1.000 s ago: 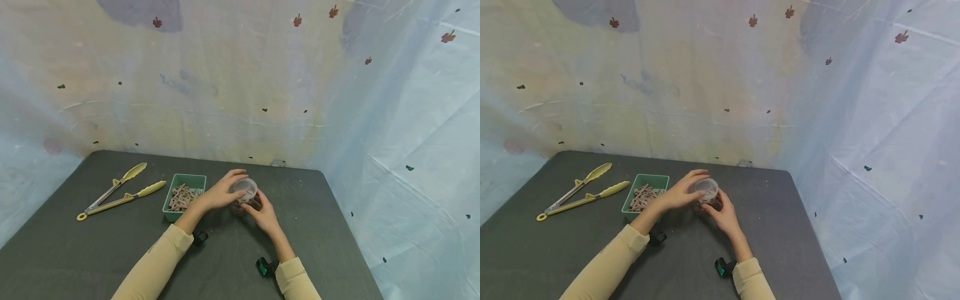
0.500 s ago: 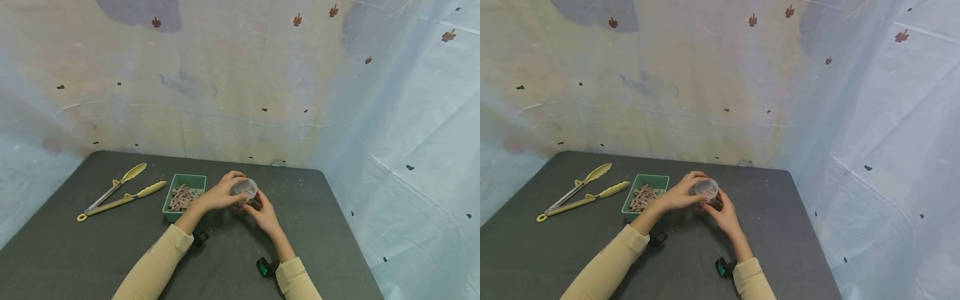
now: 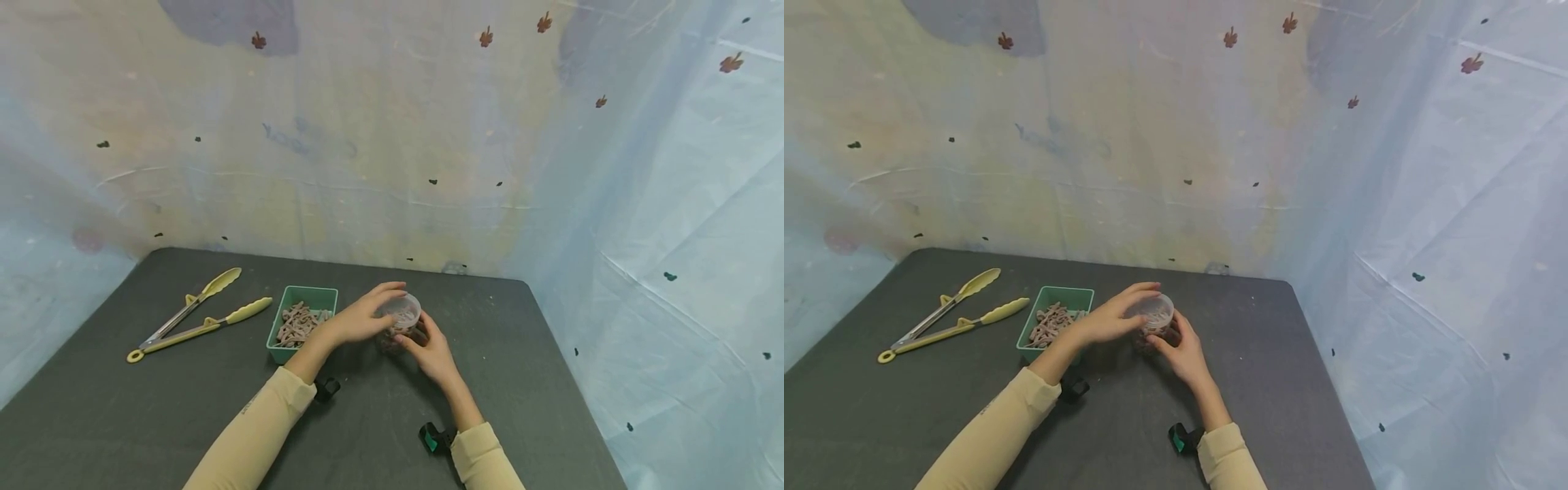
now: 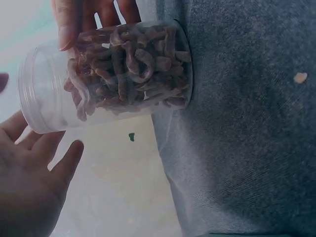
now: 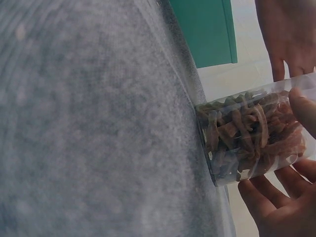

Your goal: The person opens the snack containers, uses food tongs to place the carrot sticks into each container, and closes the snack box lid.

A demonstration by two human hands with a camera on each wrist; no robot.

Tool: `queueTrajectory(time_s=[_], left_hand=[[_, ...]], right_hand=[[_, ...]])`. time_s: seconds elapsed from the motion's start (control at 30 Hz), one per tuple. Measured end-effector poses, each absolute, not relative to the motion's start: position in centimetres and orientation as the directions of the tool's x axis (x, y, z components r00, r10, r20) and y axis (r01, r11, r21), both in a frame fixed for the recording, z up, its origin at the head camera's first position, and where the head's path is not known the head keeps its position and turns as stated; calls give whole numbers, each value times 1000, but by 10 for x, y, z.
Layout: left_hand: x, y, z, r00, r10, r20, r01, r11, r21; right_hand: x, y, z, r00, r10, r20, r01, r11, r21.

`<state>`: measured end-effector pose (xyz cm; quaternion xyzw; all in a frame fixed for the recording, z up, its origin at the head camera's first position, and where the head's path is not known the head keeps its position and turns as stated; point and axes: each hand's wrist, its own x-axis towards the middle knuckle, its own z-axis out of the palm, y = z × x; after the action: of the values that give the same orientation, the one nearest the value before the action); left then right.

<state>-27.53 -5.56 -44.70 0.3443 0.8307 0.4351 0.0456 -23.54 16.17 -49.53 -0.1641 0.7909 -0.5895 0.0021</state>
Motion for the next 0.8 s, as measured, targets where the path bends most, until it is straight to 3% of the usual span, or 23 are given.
queueTrajectory(time_s=[0.33,0.8], left_hand=[[-271,-50,-447,-834,492,251,508,506,697],[-275,-56,-448,-773,590,232,565,477,673]], right_hand=[[-241,164,-508,-945,-251,209,-272,254,-928],[-241,164,-508,-940,-262,219,-285,245,-927]])
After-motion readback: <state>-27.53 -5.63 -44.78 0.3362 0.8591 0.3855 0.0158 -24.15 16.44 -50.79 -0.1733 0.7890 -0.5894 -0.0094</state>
